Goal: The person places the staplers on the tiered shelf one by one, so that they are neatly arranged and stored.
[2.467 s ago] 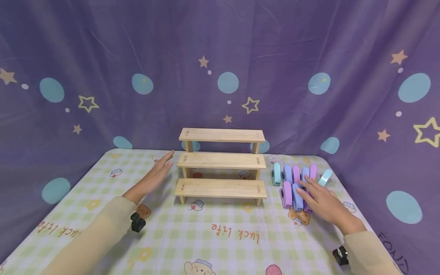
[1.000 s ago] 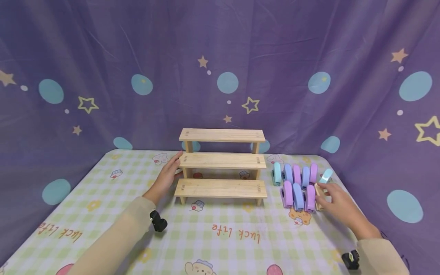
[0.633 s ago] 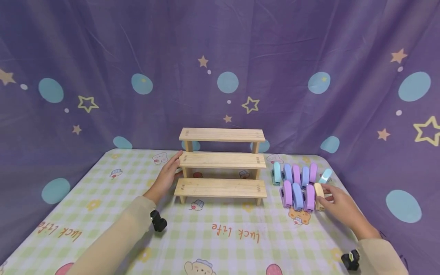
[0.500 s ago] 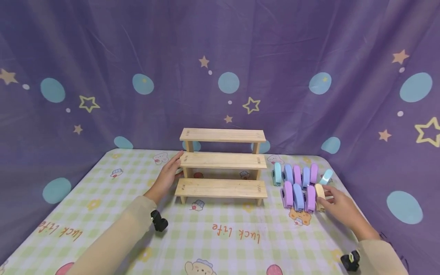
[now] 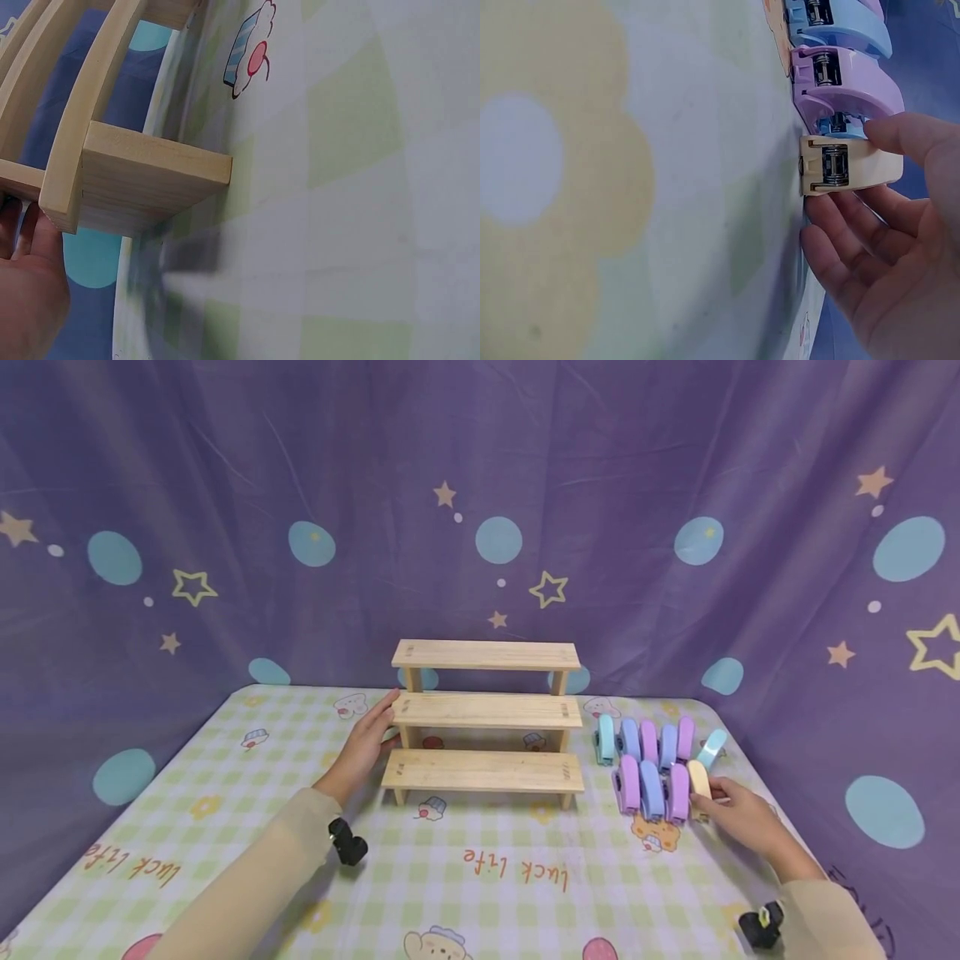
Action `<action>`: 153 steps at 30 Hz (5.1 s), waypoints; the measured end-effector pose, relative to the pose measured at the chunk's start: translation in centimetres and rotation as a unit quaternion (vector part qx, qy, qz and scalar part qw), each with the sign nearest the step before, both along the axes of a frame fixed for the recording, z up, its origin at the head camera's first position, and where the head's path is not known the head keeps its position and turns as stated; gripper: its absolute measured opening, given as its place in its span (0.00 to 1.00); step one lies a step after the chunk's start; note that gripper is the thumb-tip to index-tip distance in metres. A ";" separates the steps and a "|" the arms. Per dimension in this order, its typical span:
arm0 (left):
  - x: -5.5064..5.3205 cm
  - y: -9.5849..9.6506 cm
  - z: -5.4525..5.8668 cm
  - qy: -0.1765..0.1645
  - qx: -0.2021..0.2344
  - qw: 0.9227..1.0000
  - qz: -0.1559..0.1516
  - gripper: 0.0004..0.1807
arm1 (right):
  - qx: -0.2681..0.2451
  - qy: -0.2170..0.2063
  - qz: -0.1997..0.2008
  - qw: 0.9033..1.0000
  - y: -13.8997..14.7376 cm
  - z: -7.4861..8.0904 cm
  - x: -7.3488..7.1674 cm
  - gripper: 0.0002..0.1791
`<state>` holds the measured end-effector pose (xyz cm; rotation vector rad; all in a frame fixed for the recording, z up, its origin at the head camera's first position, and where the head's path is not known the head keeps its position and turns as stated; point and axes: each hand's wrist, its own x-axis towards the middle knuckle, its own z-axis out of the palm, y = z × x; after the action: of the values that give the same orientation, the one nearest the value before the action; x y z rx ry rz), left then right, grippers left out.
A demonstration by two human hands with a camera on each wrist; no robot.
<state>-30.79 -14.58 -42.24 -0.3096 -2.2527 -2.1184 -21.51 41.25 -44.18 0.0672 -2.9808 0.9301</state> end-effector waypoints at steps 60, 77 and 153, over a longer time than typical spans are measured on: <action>-0.7 0.3 0.1 0.002 -0.006 1.000 0.019 0.26 | -0.039 0.140 -0.026 0.989 -5.2 7.2 -0.6 0.26; -0.6 0.1 -0.1 0.019 -0.034 0.999 0.011 0.27 | -0.088 0.162 0.058 0.981 -12.5 10.1 -3.7 0.25; -0.5 0.2 -0.2 0.030 -0.037 0.999 0.005 0.27 | -0.253 0.074 0.078 0.962 -34.6 14.2 -15.9 0.25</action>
<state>-31.25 -14.37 -42.46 -0.3576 -2.2972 -1.9971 -37.38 6.66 -30.01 0.3480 -2.5409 1.5931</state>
